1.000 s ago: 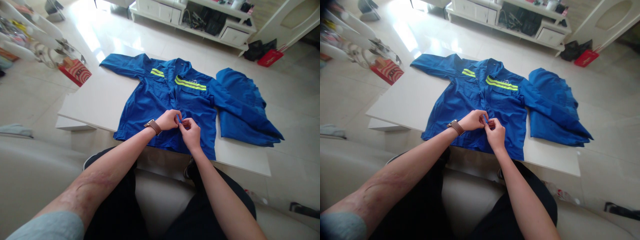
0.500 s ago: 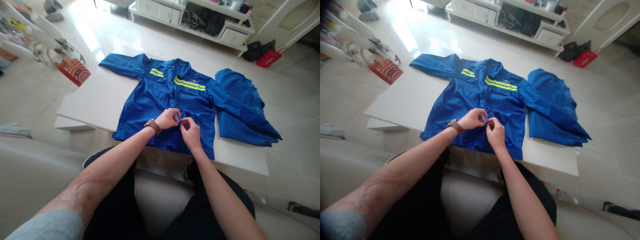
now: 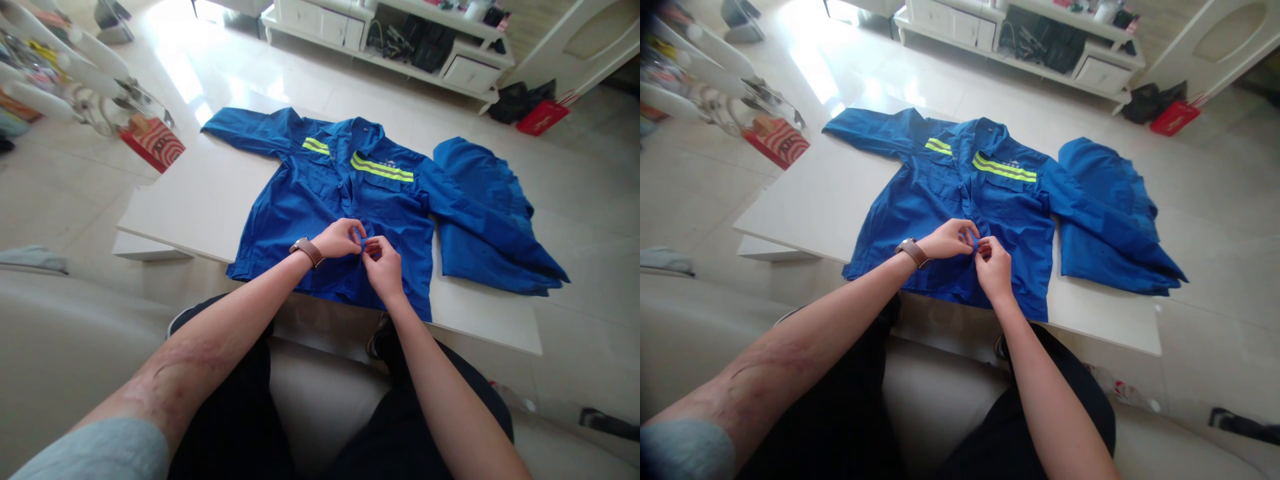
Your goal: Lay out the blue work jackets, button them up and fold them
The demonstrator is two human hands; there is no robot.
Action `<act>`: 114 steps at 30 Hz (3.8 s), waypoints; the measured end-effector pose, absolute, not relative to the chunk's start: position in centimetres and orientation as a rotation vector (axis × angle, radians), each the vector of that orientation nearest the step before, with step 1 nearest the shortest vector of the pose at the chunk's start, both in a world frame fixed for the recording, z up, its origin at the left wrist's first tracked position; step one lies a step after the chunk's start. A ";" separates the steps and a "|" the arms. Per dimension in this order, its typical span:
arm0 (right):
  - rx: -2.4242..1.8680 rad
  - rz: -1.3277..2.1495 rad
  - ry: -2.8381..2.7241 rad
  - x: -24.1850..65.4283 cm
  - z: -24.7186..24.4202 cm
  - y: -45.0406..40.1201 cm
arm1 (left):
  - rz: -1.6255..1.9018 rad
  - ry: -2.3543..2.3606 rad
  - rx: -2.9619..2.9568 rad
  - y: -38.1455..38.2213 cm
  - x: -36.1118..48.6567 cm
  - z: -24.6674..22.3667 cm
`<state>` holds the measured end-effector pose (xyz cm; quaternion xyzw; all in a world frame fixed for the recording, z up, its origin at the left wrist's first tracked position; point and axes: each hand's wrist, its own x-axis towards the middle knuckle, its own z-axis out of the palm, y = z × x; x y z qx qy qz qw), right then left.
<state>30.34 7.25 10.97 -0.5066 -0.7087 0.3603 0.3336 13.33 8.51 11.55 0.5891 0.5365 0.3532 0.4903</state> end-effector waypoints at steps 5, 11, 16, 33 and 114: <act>-1.324 0.955 -1.860 30.1 11.0 7.1 | 0.847 1.290 1.131 8.0 14.0 11.9; -1.317 0.968 -1.869 29.9 10.8 7.0 | 0.857 1.291 1.018 7.8 14.2 11.9; -1.320 0.961 -1.873 29.8 10.4 7.2 | 0.870 1.313 1.028 7.9 14.2 12.0; -1.316 0.817 -1.935 30.3 10.7 7.3 | 0.990 1.357 0.972 8.2 14.5 11.7; -1.298 0.799 -2.050 30.5 10.6 7.3 | 0.435 1.304 1.623 8.0 12.9 11.2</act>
